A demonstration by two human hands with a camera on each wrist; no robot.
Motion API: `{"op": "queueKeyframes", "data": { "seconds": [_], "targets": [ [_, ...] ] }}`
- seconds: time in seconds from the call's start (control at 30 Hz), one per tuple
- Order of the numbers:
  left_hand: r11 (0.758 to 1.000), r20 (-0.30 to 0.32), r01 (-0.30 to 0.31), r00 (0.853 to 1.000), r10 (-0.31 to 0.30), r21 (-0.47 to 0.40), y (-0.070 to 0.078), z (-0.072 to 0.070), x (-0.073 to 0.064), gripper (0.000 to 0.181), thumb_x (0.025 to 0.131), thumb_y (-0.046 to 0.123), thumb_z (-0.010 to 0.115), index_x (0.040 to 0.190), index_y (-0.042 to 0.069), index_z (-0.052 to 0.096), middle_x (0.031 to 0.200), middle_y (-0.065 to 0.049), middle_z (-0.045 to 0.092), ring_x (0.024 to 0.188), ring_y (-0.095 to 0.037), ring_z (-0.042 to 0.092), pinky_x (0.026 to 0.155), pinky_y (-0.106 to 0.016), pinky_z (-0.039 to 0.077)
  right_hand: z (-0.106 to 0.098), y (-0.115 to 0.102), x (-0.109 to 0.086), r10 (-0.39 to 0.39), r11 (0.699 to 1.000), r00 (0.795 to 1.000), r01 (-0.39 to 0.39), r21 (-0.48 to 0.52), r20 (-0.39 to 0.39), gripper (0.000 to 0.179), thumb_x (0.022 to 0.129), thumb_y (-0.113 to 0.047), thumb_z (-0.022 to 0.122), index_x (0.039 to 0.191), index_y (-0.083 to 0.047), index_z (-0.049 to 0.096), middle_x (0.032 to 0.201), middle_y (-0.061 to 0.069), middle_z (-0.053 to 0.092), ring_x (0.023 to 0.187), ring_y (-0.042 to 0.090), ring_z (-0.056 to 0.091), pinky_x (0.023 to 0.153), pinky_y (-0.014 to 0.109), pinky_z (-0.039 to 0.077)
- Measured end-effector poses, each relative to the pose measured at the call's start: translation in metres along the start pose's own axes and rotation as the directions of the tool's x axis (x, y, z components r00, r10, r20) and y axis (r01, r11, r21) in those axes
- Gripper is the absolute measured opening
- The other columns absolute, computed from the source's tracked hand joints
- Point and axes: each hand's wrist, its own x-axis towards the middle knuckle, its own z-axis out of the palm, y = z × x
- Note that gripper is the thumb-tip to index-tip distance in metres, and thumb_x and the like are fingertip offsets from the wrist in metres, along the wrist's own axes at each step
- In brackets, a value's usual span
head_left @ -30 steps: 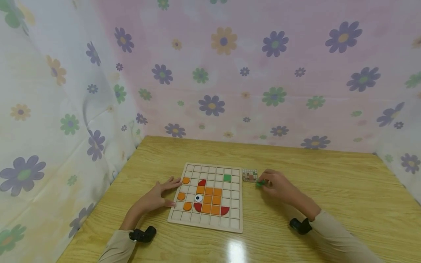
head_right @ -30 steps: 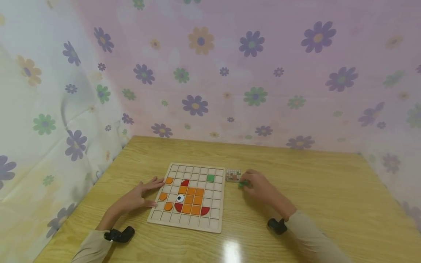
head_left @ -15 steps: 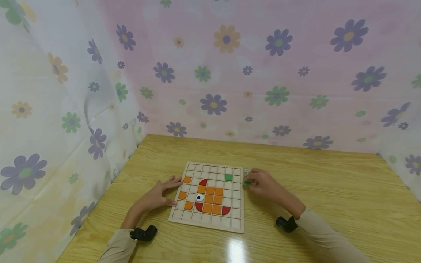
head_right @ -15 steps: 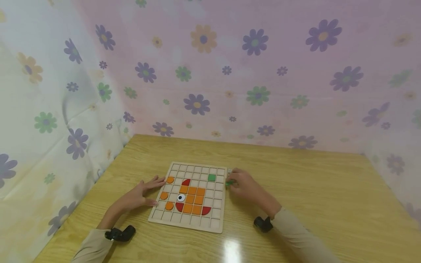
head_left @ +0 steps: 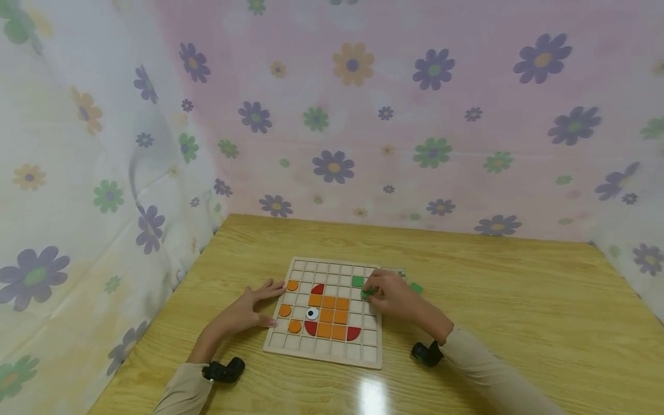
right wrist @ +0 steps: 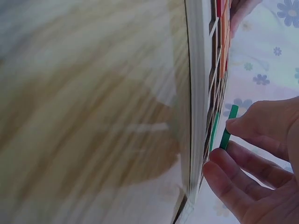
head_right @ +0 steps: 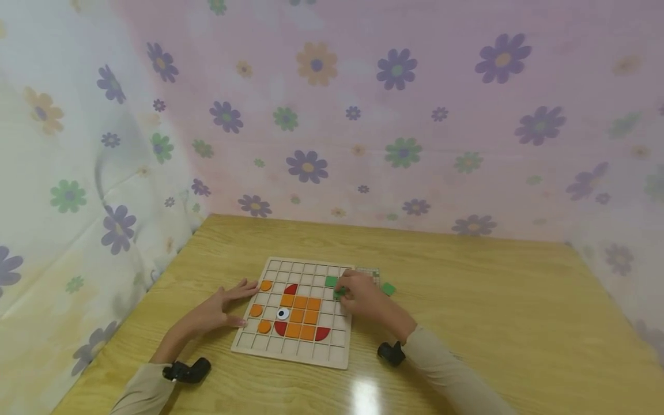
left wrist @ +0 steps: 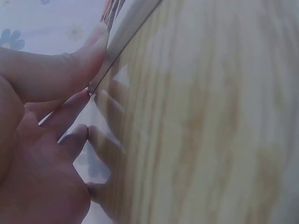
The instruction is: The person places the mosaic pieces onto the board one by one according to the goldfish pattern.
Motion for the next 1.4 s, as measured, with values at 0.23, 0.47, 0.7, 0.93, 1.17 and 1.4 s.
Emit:
{"op": "queueKeyframes", "data": {
  "seconds": [0.23,0.47,0.7,0.93,1.17,1.4],
  "targets": [
    [1.000,-0.015,0.002,1.000,-0.002,-0.010,-0.004,-0.001,-0.003,0.073,0.080,0.019,0.075,0.144,0.009,0.041,0.152,-0.010,0.028,0.142,-0.036,0.006,0.105,-0.062,-0.017,0.009,-0.006,0.010,0.040,0.999,0.999,-0.039,-0.005,0.019,0.014,0.083,0.001,0.063,0.091,-0.007,0.071,0.090,-0.001,0.060,0.072,0.009,0.054,0.063,0.023,0.049],
    [1.000,-0.018,-0.009,1.000,0.008,-0.015,-0.005,-0.001,-0.004,0.073,0.080,0.021,0.075,0.144,0.008,0.041,0.152,-0.011,0.029,0.142,-0.037,0.006,0.105,-0.062,-0.017,0.015,-0.014,0.014,0.054,0.999,0.998,-0.054,-0.008,0.028,0.015,0.082,0.002,0.063,0.091,-0.005,0.073,0.092,0.001,0.060,0.076,0.014,0.059,0.064,0.024,0.050],
    [1.000,-0.019,-0.007,1.000,0.007,-0.014,-0.005,0.000,-0.004,0.074,0.080,0.020,0.075,0.144,0.008,0.041,0.152,-0.011,0.029,0.142,-0.037,0.006,0.105,-0.062,-0.017,0.020,-0.018,0.019,0.034,0.999,0.998,-0.034,0.006,0.046,0.016,0.084,0.006,0.060,0.091,-0.001,0.073,0.089,0.006,0.059,0.075,0.014,0.053,0.062,0.023,0.047],
    [1.000,-0.014,-0.013,1.000,0.013,-0.021,-0.006,0.000,-0.003,0.073,0.080,0.020,0.075,0.144,0.009,0.041,0.152,-0.010,0.030,0.142,-0.037,0.006,0.104,-0.062,-0.017,0.021,-0.022,0.019,0.057,0.997,0.998,-0.056,-0.048,0.021,0.013,0.084,0.003,0.063,0.088,-0.005,0.073,0.087,0.004,0.059,0.069,0.012,0.049,0.058,0.022,0.043],
    [1.000,-0.014,-0.011,1.000,0.011,-0.011,-0.005,0.001,-0.002,0.074,0.079,0.020,0.075,0.144,0.008,0.042,0.151,-0.011,0.030,0.142,-0.038,0.007,0.104,-0.063,-0.017,0.020,-0.022,0.017,0.065,0.995,0.998,-0.064,-0.071,0.011,0.013,0.084,0.002,0.063,0.088,-0.007,0.072,0.086,0.003,0.059,0.069,0.011,0.050,0.059,0.022,0.044],
    [1.000,-0.009,-0.021,1.000,0.021,-0.020,-0.003,0.002,-0.001,0.075,0.079,0.021,0.076,0.144,0.008,0.041,0.151,-0.012,0.030,0.142,-0.037,0.006,0.103,-0.064,-0.017,0.017,-0.021,0.013,0.077,0.995,0.997,-0.077,-0.059,0.004,0.014,0.083,0.004,0.063,0.089,-0.005,0.071,0.086,0.004,0.059,0.069,0.012,0.052,0.059,0.023,0.046]
  ]
}}
